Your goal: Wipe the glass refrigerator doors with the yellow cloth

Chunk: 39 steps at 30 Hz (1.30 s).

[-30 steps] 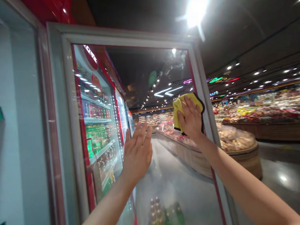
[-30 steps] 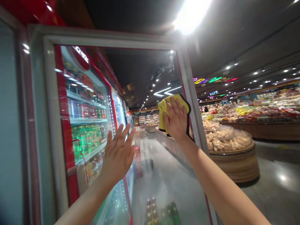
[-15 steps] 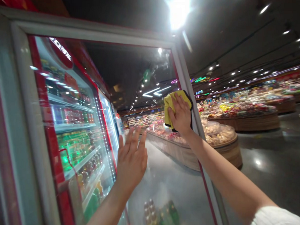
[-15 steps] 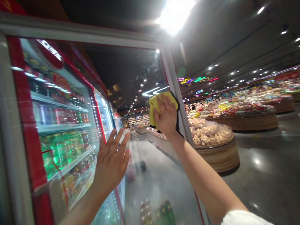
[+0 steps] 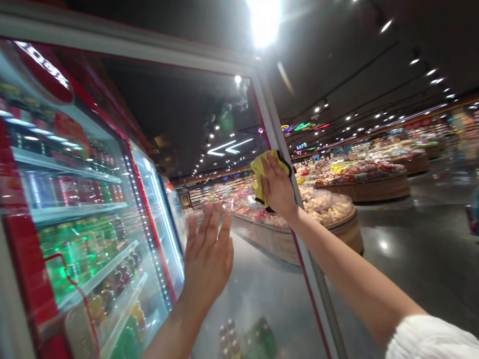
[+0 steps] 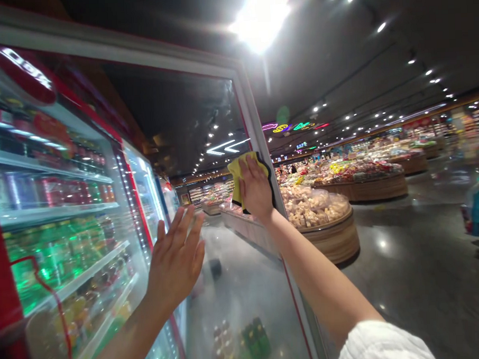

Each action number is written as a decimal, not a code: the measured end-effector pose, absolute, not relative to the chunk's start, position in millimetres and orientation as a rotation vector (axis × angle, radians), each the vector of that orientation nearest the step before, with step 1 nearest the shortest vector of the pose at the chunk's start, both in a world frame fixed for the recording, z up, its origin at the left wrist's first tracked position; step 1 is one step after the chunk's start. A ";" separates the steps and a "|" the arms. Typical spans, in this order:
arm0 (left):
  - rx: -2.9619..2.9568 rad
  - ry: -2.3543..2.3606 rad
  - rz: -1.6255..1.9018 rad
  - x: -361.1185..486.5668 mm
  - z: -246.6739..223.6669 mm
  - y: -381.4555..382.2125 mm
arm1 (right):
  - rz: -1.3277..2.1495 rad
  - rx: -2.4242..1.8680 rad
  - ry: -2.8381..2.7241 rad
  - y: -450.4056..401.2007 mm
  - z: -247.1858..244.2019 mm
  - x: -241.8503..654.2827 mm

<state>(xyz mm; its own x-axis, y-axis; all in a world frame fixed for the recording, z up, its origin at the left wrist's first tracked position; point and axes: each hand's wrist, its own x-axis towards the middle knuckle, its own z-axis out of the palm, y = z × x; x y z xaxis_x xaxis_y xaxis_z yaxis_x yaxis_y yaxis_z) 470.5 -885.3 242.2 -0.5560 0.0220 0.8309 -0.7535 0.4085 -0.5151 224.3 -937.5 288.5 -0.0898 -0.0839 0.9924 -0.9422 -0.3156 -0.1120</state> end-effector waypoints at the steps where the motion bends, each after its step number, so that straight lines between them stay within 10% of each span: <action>1: 0.626 -1.872 1.213 468.3 240.4 -885.7 | 1.476 1.475 -1.182 -936.8 272.1 221.3; 6: 0.610 -1.920 1.153 460.1 234.5 -886.1 | 1.448 1.661 -1.176 -920.6 201.2 205.1; 15: 0.607 -1.906 1.110 459.6 227.9 -891.6 | 1.459 1.336 -1.158 -917.5 212.4 184.0; 25: 0.566 -1.888 1.127 465.6 227.8 -895.4 | 1.502 1.282 -1.181 -955.0 329.2 166.8; 34: 0.546 -1.878 1.139 466.0 225.5 -891.5 | 1.403 1.228 -1.201 -933.9 224.6 176.5; 39: 0.554 -1.879 1.126 465.4 226.2 -890.7 | 1.438 1.239 -1.127 -945.7 319.9 162.6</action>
<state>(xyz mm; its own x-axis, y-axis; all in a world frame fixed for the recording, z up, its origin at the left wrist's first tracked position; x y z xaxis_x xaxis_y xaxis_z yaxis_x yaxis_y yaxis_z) 465.4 -890.7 226.2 -0.5375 0.0514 0.8417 -0.7181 0.4954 -0.4888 162.6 -945.7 319.9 -0.0925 0.0665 0.9935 -0.9806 -0.1792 -0.0793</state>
